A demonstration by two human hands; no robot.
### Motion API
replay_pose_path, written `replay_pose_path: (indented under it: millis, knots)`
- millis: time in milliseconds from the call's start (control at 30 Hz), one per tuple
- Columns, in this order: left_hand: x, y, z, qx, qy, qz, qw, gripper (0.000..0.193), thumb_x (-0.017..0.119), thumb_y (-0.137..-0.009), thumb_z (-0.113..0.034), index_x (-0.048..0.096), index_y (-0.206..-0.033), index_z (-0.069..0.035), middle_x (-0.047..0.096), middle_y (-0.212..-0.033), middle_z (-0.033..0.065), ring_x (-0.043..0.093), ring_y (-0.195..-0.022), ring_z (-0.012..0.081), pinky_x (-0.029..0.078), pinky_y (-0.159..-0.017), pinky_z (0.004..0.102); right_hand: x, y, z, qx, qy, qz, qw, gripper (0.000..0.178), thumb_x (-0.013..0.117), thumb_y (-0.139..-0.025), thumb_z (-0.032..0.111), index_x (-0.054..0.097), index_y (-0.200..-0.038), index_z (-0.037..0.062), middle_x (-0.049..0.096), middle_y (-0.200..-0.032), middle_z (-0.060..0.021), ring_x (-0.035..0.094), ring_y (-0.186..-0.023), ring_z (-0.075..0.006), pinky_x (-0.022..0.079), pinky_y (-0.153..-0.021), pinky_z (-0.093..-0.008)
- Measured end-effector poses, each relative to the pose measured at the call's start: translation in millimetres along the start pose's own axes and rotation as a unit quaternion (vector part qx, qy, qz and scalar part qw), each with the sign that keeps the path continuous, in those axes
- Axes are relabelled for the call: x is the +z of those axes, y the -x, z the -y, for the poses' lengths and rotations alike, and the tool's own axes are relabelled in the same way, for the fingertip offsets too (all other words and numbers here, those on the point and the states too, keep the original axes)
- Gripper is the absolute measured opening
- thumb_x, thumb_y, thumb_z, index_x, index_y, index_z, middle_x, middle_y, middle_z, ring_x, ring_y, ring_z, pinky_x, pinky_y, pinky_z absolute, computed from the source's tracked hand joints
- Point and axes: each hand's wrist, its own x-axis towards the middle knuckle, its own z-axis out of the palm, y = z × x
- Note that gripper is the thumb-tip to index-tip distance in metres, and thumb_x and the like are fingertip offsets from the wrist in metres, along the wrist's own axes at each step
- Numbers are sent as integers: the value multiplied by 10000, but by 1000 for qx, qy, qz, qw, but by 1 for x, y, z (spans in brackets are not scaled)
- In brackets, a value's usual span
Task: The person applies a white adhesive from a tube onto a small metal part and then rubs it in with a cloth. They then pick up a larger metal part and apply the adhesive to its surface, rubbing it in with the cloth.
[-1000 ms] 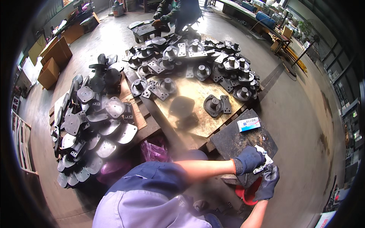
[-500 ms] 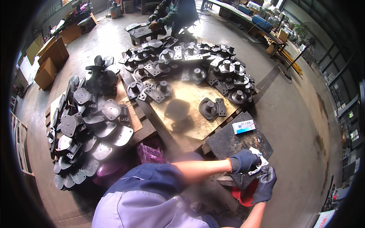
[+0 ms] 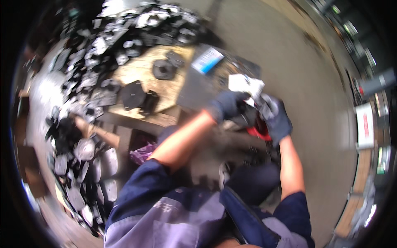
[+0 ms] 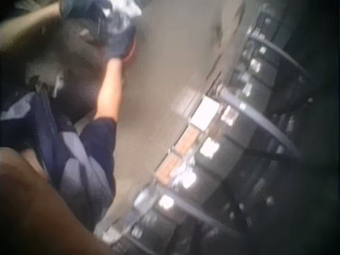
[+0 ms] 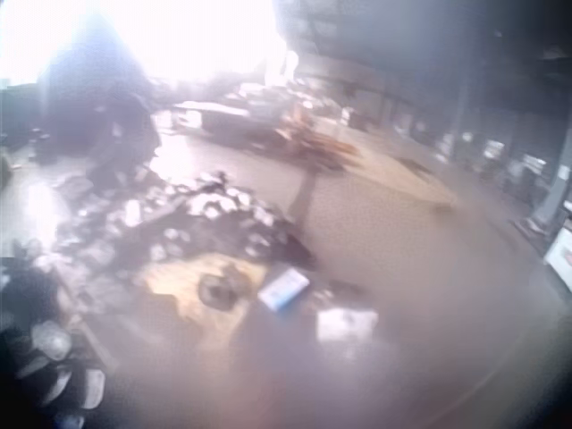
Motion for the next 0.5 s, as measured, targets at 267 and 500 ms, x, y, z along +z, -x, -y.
replay_pose_path:
  millis: [267, 500]
  knots:
    - [16, -9, -19, 5, -55, 89, 994, 258, 647, -835, -74, 627, -1087, -29, 681, -812, 100, 649, -748, 136, 520, -678, 295, -11, 20, -18, -94, 33, -53, 994, 159, 584, -805, -17, 641, -949, 21, 652, -830, -156, 645, -748, -312, 511, -681, -372]
    - [58, 6, -35, 23, -172, 73, 982, 239, 651, -817, -188, 629, -1024, -71, 665, -825, 180, 655, -773, 352, 522, -681, 387, -2, 47, -55, -29, -59, -58, 996, 70, 545, -893, 18, 615, -900, 12, 619, -769, -62, 604, -703, -174, 499, -652, -315]
